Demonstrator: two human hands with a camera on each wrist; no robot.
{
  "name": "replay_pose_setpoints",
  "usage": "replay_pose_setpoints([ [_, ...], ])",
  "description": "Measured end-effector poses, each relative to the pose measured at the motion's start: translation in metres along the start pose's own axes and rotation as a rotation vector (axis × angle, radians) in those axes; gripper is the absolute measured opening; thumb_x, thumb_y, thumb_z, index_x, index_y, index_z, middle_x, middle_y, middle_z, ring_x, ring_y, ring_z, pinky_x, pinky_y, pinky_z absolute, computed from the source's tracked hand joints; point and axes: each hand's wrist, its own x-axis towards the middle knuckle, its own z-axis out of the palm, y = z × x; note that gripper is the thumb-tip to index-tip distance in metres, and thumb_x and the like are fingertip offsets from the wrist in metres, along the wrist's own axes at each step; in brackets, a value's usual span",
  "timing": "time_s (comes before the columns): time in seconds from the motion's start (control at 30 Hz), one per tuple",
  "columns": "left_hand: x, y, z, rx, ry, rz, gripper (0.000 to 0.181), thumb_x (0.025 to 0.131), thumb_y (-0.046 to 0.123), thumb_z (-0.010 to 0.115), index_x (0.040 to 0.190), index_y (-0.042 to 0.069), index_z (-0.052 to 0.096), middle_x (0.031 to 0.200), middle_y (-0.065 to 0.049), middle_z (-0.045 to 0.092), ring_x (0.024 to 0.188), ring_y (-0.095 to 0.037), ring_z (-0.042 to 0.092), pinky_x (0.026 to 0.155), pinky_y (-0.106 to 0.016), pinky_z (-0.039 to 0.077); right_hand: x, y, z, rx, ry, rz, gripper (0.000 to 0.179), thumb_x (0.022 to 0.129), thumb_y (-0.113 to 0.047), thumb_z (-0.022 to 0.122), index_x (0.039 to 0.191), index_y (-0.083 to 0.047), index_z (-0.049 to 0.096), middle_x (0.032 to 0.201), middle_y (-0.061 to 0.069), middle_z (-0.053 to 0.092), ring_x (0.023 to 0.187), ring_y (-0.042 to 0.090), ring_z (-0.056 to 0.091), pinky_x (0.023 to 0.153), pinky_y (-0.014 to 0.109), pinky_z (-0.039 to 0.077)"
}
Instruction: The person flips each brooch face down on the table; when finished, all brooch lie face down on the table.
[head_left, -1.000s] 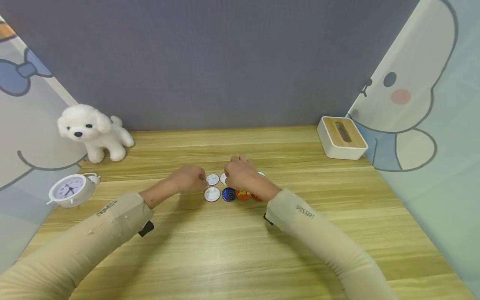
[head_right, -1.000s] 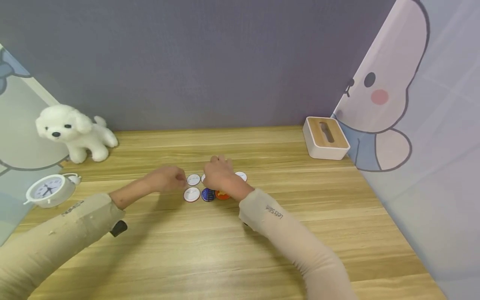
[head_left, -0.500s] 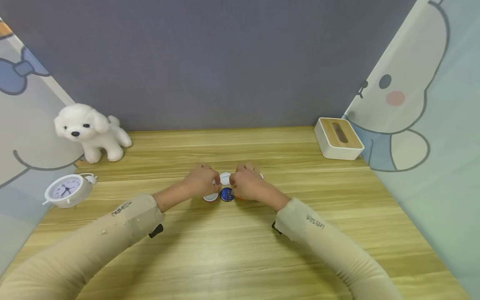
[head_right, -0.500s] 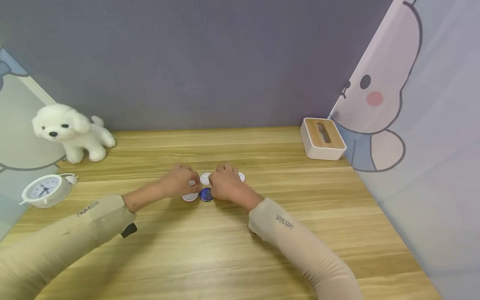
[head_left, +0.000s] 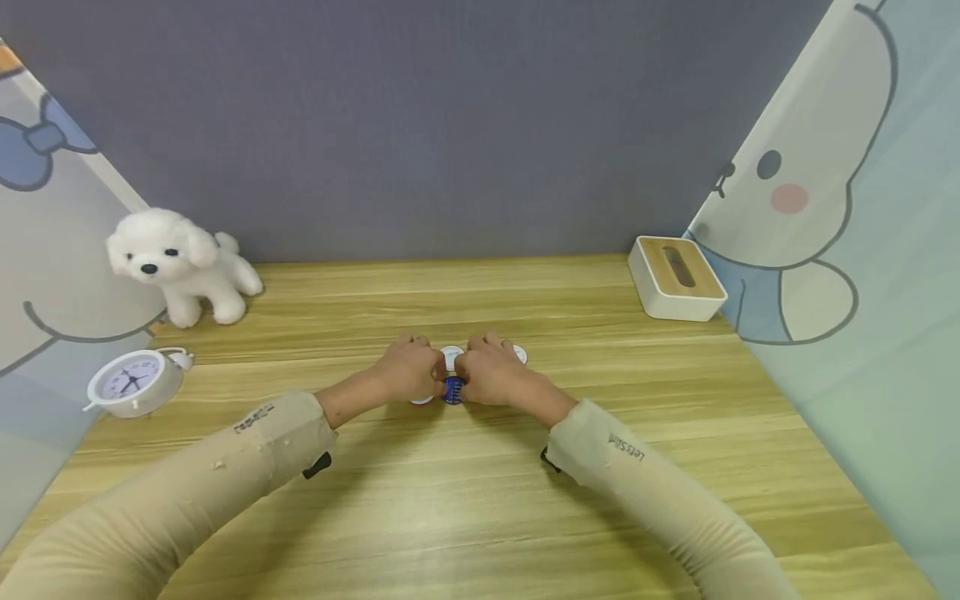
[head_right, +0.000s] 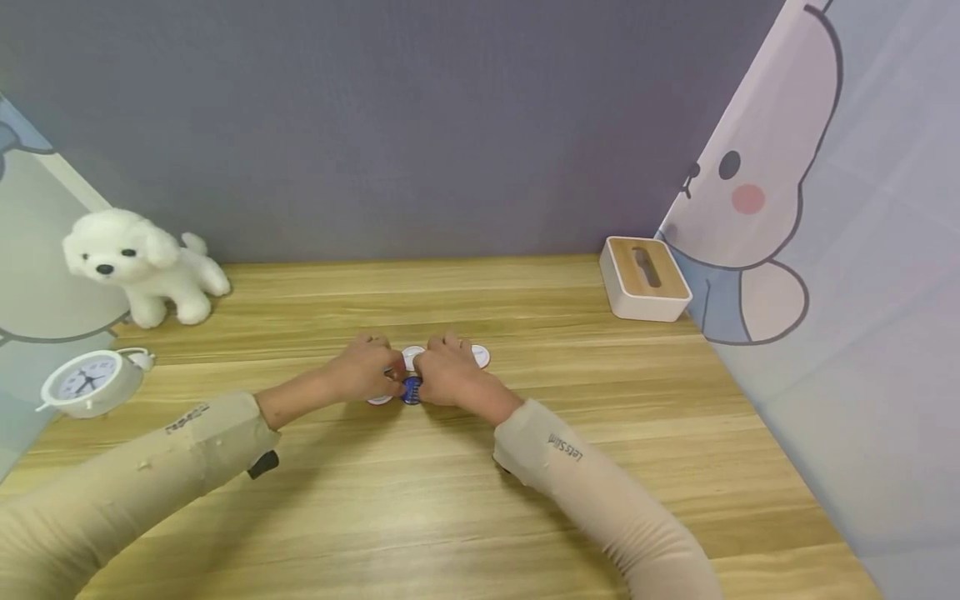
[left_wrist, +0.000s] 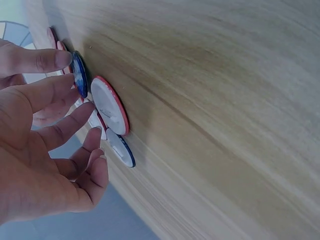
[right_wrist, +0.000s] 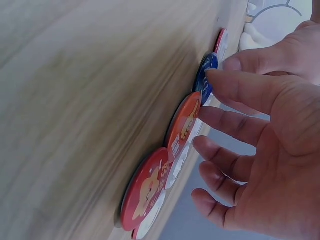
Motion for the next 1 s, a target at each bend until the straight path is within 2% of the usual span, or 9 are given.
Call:
replay_pose_setpoints([
  [0.4, 0.0026, 0.0004, 0.0032, -0.029, -0.014, 0.005, 0.024, 0.087, 0.03, 0.077, 0.102, 0.011, 0.076, 0.098, -0.004, 0.07, 0.094, -0.022, 0.052, 0.087, -0.04, 0.038, 0.0019, -0.0027, -0.0012, 0.005, -0.03, -0.003, 0.015, 0.089, -0.029, 0.075, 0.085, -0.019, 0.064, 0.104, 0.001, 0.055, 0.098, 0.023, 0.039, 0.081, 0.037, 0.032],
  [0.57, 0.0028, 0.0004, 0.002, -0.023, -0.01, 0.007, 0.025, 0.087, 0.029, 0.077, 0.103, 0.01, 0.076, 0.1, -0.005, 0.07, 0.095, -0.022, 0.054, 0.087, -0.04, 0.04, 0.0045, -0.003, -0.0016, 0.026, -0.042, 0.008, 0.015, 0.088, -0.028, 0.075, 0.085, -0.019, 0.063, 0.103, 0.001, 0.056, 0.099, 0.023, 0.04, 0.08, 0.036, 0.031],
  [0.8, 0.0035, 0.0004, 0.0005, -0.003, -0.008, 0.032, 0.021, 0.087, 0.03, 0.077, 0.095, 0.01, 0.077, 0.092, -0.002, 0.071, 0.091, -0.02, 0.053, 0.087, -0.037, 0.038, 0.008, -0.0022, -0.0024, 0.031, -0.044, 0.024, 0.014, 0.088, -0.025, 0.075, 0.085, -0.02, 0.062, 0.1, -0.001, 0.055, 0.095, 0.022, 0.04, 0.081, 0.036, 0.032],
  [1.0, 0.0033, 0.0021, 0.0003, -0.007, -0.01, 0.039, 0.022, 0.088, 0.029, 0.077, 0.094, 0.009, 0.078, 0.093, -0.003, 0.071, 0.092, -0.021, 0.055, 0.089, -0.038, 0.038, 0.0076, -0.0024, -0.0034, 0.033, -0.052, 0.028, 0.012, 0.089, -0.02, 0.073, 0.085, -0.02, 0.061, 0.099, -0.002, 0.053, 0.094, 0.021, 0.04, 0.082, 0.036, 0.032],
])
